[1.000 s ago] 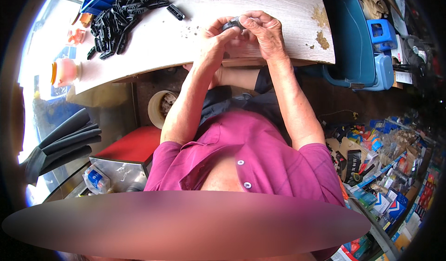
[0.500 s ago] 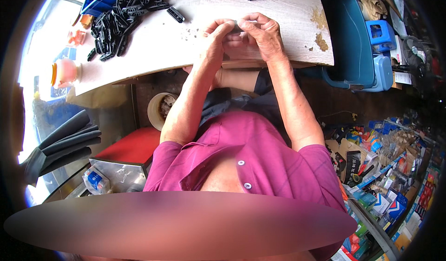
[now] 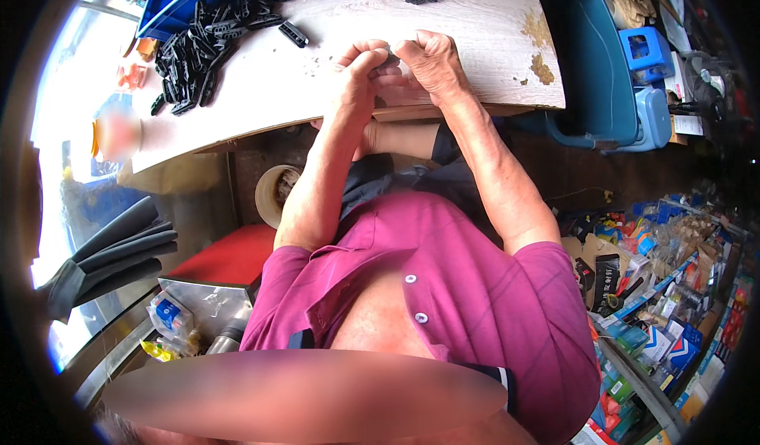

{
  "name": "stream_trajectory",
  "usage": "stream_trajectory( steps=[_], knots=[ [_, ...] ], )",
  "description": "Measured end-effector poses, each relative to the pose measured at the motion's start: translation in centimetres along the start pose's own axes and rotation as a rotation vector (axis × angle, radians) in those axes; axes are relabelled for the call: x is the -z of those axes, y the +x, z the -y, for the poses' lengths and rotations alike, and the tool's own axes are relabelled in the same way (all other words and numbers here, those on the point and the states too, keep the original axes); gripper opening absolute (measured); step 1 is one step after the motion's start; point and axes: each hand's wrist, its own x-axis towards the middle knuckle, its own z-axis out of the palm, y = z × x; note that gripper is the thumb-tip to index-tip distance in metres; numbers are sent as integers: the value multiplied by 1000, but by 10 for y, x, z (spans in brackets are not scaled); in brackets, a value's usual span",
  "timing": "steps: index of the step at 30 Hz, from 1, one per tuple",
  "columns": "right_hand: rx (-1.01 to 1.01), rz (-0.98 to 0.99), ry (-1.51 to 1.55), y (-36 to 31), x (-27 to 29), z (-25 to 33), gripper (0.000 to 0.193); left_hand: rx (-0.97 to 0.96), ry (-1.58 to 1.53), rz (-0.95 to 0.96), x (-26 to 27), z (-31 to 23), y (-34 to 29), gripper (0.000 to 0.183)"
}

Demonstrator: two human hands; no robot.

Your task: The person repeatedly picks up small plastic components and larger plastic parts from the table and assembles them together by hand.

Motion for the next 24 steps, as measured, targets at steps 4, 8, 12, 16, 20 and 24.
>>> stream_trajectory(
  steps=[4,8,12,16,20,24],
  knots=[
    [55,-7,18,1,5,-3,23,-42,71,38,-3,4,2,19],
    [32,-58,235,-5,12,4,21,-531,821,-103,6,-6,35,26],
    [-18,-202,465,-5,34,4,21,-900,1391,-398,10,-22,94,30],
    [-109,-462,509,8,85,5,37,-888,1737,-347,7,-20,125,20],
    [-150,-887,409,9,114,34,37,-1049,1758,-345,10,-15,122,16],
    [-91,-825,306,6,116,35,40,-1033,1770,-281,25,-18,124,19]
  ],
)
